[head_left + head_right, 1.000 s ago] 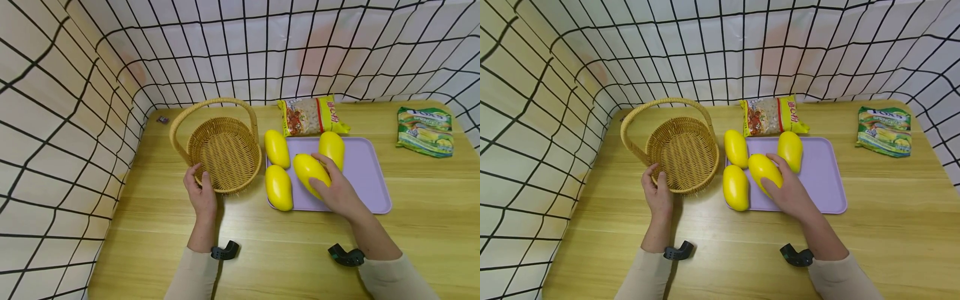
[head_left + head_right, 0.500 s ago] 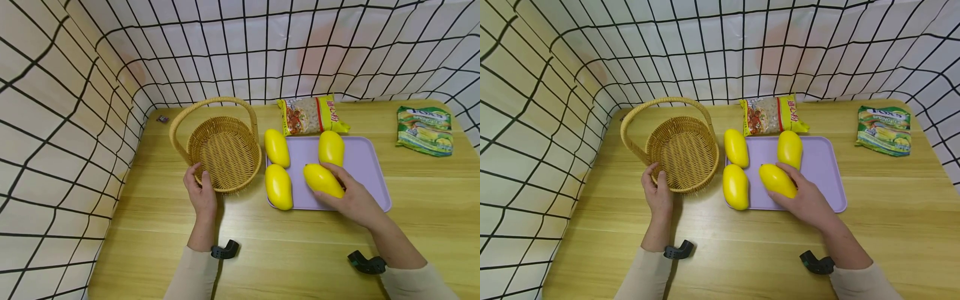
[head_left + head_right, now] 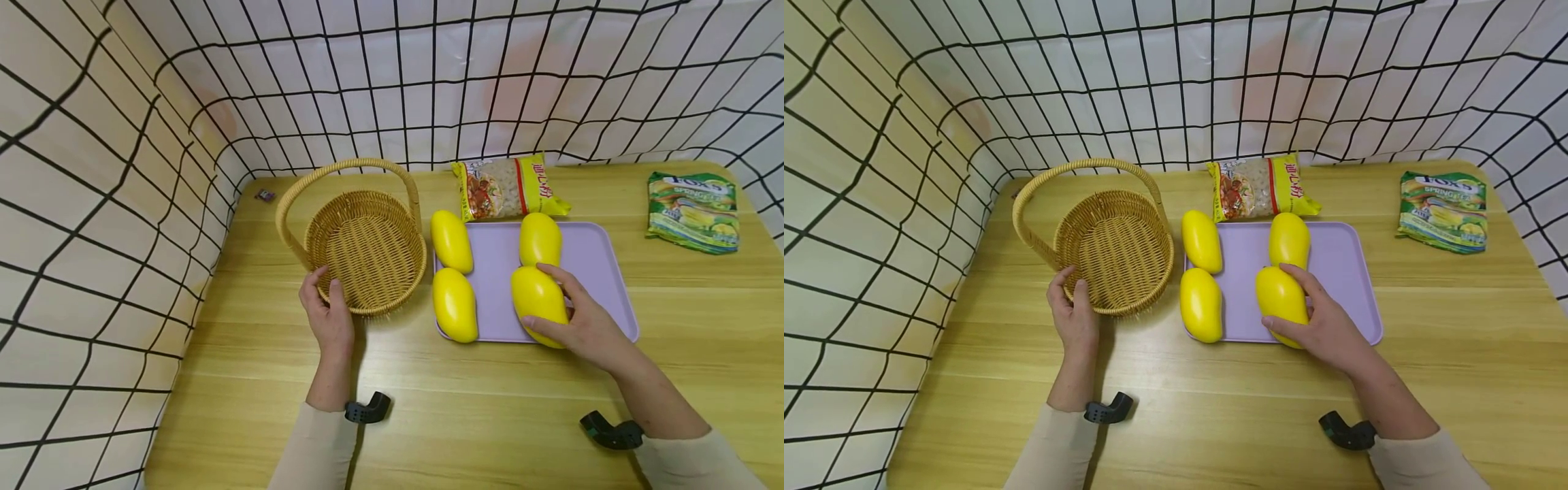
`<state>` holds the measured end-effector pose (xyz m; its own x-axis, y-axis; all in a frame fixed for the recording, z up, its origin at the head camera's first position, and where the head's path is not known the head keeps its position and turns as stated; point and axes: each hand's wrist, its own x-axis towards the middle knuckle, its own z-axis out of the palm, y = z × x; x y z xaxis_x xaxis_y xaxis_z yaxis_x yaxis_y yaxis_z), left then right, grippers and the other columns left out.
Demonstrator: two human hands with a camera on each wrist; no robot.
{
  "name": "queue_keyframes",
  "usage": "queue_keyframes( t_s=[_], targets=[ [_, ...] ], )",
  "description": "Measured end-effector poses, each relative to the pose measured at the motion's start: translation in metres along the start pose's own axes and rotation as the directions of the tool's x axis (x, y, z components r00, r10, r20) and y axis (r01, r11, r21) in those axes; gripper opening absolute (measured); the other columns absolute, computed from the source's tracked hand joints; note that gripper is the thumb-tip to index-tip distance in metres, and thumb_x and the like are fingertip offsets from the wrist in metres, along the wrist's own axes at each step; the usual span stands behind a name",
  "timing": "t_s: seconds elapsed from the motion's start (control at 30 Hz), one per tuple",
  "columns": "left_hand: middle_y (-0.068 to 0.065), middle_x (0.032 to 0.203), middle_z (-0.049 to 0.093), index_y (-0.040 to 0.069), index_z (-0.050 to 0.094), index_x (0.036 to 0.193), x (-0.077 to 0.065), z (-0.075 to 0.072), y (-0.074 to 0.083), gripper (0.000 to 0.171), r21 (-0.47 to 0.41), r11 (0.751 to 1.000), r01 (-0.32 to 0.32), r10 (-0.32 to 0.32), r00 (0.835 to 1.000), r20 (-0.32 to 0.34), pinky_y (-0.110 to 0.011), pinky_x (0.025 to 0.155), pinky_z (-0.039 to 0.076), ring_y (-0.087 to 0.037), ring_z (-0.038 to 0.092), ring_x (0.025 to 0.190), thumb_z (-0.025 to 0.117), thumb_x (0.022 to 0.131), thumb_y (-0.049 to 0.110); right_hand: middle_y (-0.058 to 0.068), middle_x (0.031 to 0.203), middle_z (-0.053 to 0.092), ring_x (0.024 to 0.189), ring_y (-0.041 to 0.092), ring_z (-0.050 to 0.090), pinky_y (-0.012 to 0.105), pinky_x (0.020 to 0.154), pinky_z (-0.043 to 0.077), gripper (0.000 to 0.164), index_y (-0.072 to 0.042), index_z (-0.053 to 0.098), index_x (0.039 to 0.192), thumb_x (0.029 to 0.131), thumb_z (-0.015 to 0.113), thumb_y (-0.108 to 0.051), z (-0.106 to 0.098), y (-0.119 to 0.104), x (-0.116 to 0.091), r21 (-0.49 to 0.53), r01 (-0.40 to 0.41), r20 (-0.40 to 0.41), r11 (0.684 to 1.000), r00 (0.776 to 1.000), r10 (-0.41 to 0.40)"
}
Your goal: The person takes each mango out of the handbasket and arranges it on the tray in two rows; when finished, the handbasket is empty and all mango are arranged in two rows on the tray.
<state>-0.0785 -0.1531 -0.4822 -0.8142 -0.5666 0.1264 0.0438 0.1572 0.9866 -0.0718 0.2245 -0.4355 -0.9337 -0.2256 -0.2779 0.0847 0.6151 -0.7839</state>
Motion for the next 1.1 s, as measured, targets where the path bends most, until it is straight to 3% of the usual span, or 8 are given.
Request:
queue_keyframes(
  t_s=[0.3, 0.6, 0.73, 0.8, 0.9, 1.0, 1.1],
  targets=[
    [-0.01, 0.147, 0.04, 0.004, 0.054, 0.134, 0.0, 0.0, 0.0, 0.034, -0.01, 1.0, 0.016, -0.016, 1.0, 0.002, -0.047, 0.123, 0.021, -0.022, 0.032, 0.146, 0.052, 0.102, 0.015, 0.025, 0.137, 0.053, 0.109, 0.031, 0.056, 0.028, 0.082, 0.049, 0.088, -0.026, 0.021, 0.161, 0.092, 0.075, -0.037, -0.001, 0.0, 0.004, -0.002, 0.026, 0.008, 1.0, 1.0, -0.026],
    [-0.007, 0.147, 0.041, 0.006, 0.054, 0.134, 0.002, 0.0, -0.001, 0.034, -0.017, 1.0, 0.022, -0.022, 1.0, -0.001, -0.046, 0.124, 0.021, -0.021, 0.032, 0.147, 0.054, 0.102, 0.015, 0.029, 0.157, 0.031, 0.124, 0.046, 0.056, 0.023, 0.08, 0.052, 0.085, -0.03, 0.016, 0.164, 0.097, 0.068, -0.04, -0.003, 0.004, 0.004, 0.029, 0.01, 0.057, 1.0, 0.998, -0.012],
    [-0.008, 0.147, 0.041, 0.006, 0.055, 0.134, 0.001, 0.0, -0.001, 0.034, -0.015, 1.0, 0.018, -0.019, 1.0, -0.005, -0.046, 0.123, 0.021, -0.021, 0.033, 0.146, 0.054, 0.101, 0.014, 0.029, 0.155, 0.034, 0.121, 0.046, 0.058, 0.026, 0.078, 0.053, 0.084, -0.026, 0.019, 0.164, 0.097, 0.068, -0.038, -0.004, 0.005, 0.006, 0.026, 0.016, 0.057, 1.0, 0.998, -0.018],
    [-0.008, 0.146, 0.041, 0.005, 0.055, 0.134, 0.001, 0.0, 0.0, 0.034, -0.013, 1.0, 0.014, -0.014, 1.0, -0.006, -0.046, 0.123, 0.022, -0.021, 0.033, 0.146, 0.053, 0.101, 0.014, 0.028, 0.15, 0.04, 0.115, 0.041, 0.058, 0.026, 0.077, 0.052, 0.082, -0.024, 0.023, 0.163, 0.097, 0.07, -0.037, -0.005, 0.005, 0.007, 0.015, 0.029, 0.05, 0.999, 0.998, -0.03],
    [-0.009, 0.146, 0.041, 0.004, 0.055, 0.134, 0.001, 0.001, 0.001, 0.034, -0.016, 1.0, 0.009, -0.009, 1.0, -0.007, -0.046, 0.123, 0.021, -0.021, 0.033, 0.145, 0.053, 0.101, 0.013, 0.023, 0.127, 0.05, 0.101, 0.029, 0.052, 0.025, 0.072, 0.045, 0.077, -0.022, 0.03, 0.16, 0.096, 0.071, -0.035, -0.006, 0.005, 0.008, -0.016, 0.053, 0.038, 0.998, 0.998, -0.052],
    [-0.01, 0.146, 0.041, 0.004, 0.055, 0.133, 0.001, 0.001, 0.001, 0.034, -0.017, 1.0, 0.008, -0.008, 1.0, -0.008, -0.046, 0.123, 0.021, -0.022, 0.033, 0.145, 0.053, 0.101, 0.013, 0.016, 0.108, 0.049, 0.09, 0.024, 0.044, 0.027, 0.068, 0.04, 0.074, -0.021, 0.034, 0.159, 0.096, 0.071, -0.035, -0.007, 0.004, 0.01, -0.029, 0.064, 0.038, 0.998, 0.997, -0.063],
    [-0.01, 0.146, 0.041, 0.004, 0.055, 0.133, 0.001, 0.001, 0.001, 0.034, -0.018, 1.0, 0.007, -0.007, 1.0, -0.008, -0.046, 0.123, 0.022, -0.022, 0.033, 0.145, 0.052, 0.101, 0.013, 0.016, 0.109, 0.05, 0.092, 0.023, 0.045, 0.027, 0.069, 0.04, 0.074, -0.022, 0.033, 0.159, 0.097, 0.069, -0.036, -0.009, 0.003, 0.011, -0.036, 0.059, 0.05, 0.998, 0.997, -0.057]
  ],
)
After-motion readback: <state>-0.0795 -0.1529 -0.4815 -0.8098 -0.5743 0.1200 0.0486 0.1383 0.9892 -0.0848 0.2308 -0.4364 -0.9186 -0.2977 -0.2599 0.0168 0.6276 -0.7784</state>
